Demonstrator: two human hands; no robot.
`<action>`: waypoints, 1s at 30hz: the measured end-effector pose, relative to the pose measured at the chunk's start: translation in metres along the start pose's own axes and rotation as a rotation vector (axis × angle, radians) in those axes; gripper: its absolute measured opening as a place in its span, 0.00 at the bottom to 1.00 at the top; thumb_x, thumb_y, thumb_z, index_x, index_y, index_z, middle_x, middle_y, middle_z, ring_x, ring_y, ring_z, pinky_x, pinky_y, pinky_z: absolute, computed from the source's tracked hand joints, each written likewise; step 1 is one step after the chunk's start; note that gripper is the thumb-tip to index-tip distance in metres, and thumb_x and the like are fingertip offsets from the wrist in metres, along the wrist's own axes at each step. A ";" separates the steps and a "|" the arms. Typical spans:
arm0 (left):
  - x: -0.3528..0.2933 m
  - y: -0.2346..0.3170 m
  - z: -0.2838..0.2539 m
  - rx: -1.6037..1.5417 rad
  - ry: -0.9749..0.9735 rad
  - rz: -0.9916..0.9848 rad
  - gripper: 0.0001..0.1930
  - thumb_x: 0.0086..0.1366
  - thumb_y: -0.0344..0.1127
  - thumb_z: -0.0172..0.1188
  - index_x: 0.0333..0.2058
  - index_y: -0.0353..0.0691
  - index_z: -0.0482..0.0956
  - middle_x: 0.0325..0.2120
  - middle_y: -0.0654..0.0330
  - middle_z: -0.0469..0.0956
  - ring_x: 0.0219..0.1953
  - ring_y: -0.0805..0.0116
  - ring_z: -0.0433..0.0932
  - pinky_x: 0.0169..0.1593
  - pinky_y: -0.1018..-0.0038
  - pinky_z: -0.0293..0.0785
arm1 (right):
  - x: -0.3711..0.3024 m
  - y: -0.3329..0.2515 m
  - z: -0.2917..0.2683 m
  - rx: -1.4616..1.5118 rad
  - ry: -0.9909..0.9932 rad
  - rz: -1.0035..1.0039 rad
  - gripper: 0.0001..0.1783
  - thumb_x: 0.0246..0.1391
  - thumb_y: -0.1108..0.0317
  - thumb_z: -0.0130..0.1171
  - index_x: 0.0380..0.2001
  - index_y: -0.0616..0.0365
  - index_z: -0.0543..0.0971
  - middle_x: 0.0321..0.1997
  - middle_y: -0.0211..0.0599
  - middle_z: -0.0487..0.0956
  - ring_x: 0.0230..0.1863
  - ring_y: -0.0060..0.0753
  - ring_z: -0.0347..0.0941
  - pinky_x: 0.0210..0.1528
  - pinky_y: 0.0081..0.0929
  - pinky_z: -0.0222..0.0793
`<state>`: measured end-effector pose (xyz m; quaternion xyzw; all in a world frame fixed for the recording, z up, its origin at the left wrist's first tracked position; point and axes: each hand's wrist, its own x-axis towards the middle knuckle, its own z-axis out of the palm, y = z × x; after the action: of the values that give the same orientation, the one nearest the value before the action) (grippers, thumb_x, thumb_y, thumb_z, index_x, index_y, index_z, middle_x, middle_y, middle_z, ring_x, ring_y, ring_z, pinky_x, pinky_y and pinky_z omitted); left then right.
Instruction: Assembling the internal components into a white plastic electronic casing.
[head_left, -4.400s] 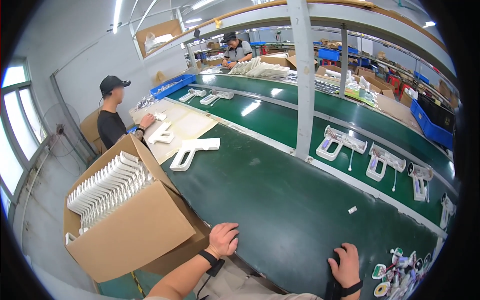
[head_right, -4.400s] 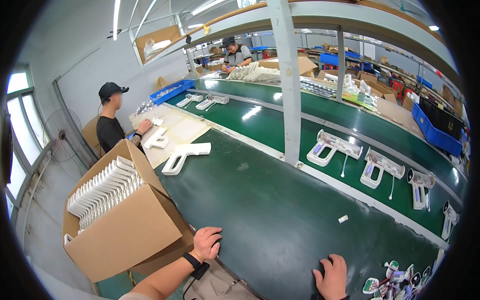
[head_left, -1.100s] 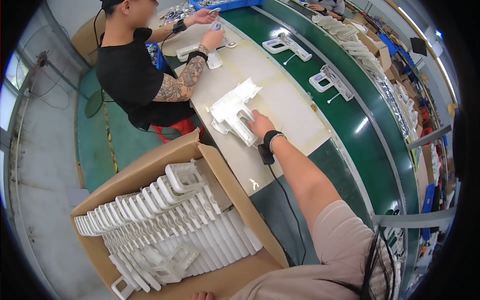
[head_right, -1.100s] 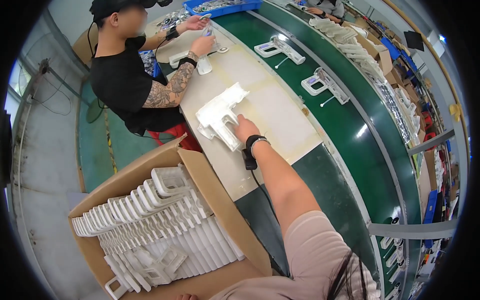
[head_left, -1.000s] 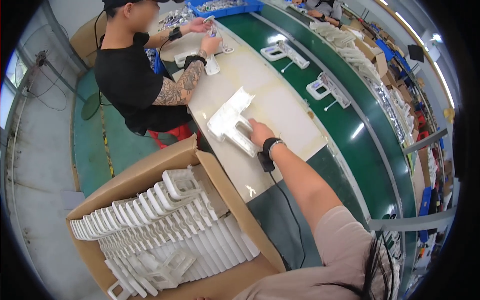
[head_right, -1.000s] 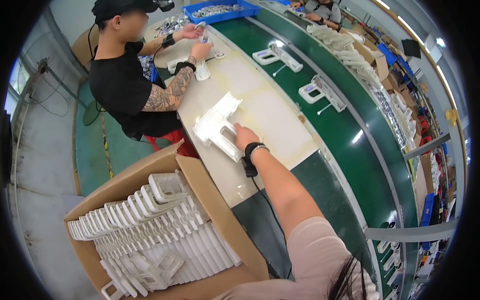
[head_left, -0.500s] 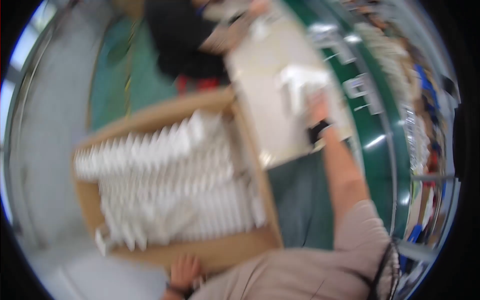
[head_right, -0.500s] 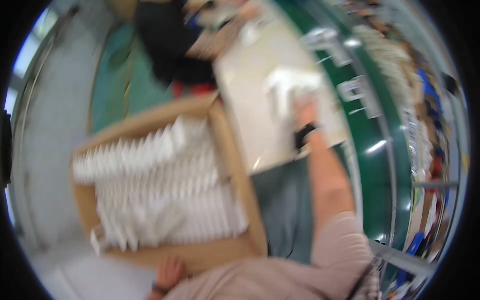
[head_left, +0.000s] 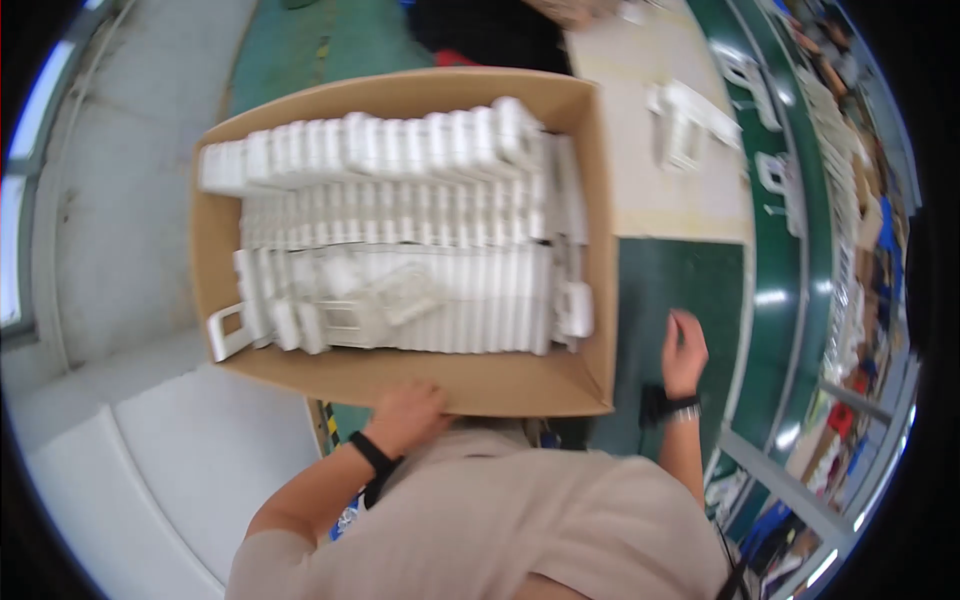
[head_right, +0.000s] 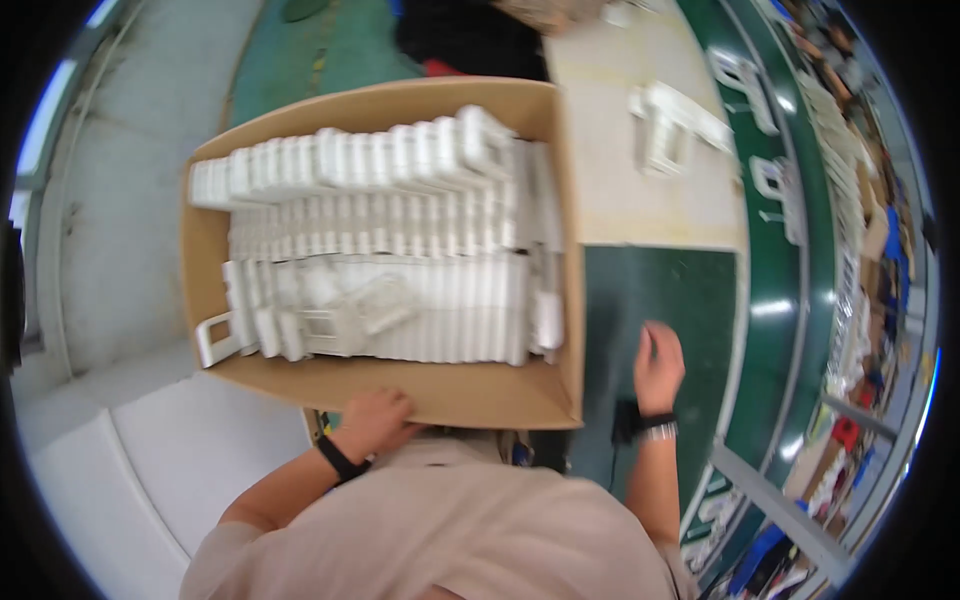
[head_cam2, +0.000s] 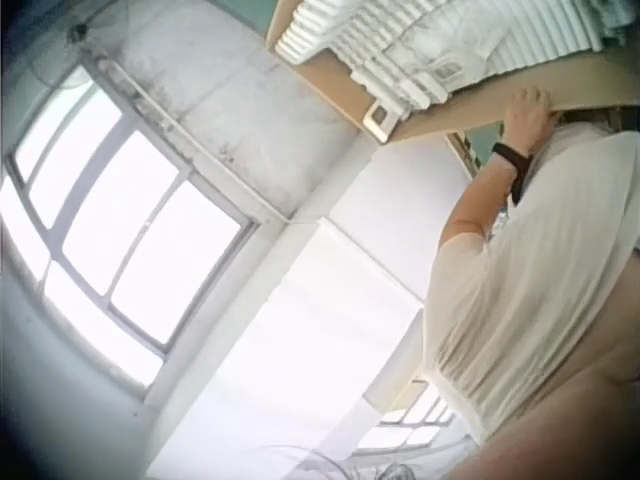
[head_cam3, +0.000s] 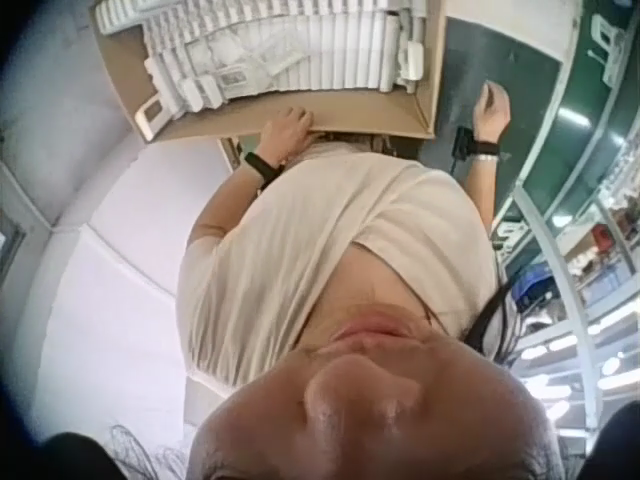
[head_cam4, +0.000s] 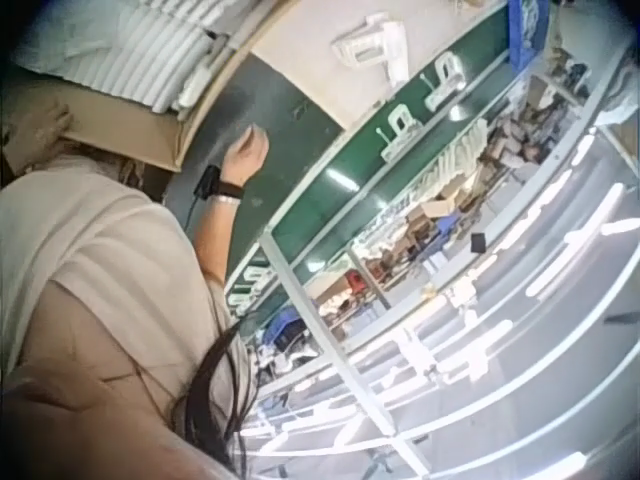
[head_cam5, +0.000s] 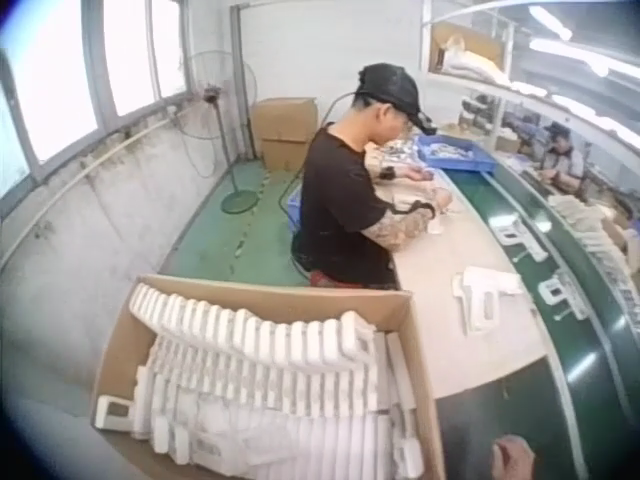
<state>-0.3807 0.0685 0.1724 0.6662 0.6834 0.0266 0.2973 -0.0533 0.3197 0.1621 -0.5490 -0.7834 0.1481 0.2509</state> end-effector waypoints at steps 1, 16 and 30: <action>0.014 -0.004 0.003 -0.011 -0.062 0.063 0.17 0.53 0.49 0.61 0.28 0.40 0.75 0.29 0.58 0.75 0.34 0.58 0.75 0.37 0.64 0.73 | -0.022 -0.007 -0.011 -0.081 0.013 -0.079 0.05 0.51 0.77 0.56 0.33 0.62 0.77 0.35 0.45 0.78 0.39 0.46 0.75 0.44 0.35 0.71; -0.082 -0.268 -0.119 0.361 0.355 -0.536 0.27 0.55 0.45 0.61 0.47 0.32 0.70 0.45 0.46 0.73 0.46 0.47 0.72 0.50 0.59 0.68 | -0.006 -0.211 0.276 -0.082 -0.820 -0.410 0.24 0.51 0.56 0.58 0.45 0.61 0.70 0.40 0.49 0.77 0.42 0.51 0.74 0.46 0.39 0.70; -0.092 -0.287 -0.100 -0.236 0.403 -0.776 0.26 0.62 0.46 0.53 0.51 0.30 0.67 0.41 0.41 0.73 0.47 0.45 0.72 0.51 0.60 0.68 | -0.093 -0.337 0.297 0.740 -1.078 0.351 0.28 0.56 0.54 0.56 0.44 0.71 0.66 0.38 0.46 0.75 0.38 0.32 0.71 0.40 0.28 0.69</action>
<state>-0.6879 -0.0124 0.1642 0.3040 0.9190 0.1201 0.2203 -0.4577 0.1261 0.0655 -0.3953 -0.5960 0.6983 -0.0312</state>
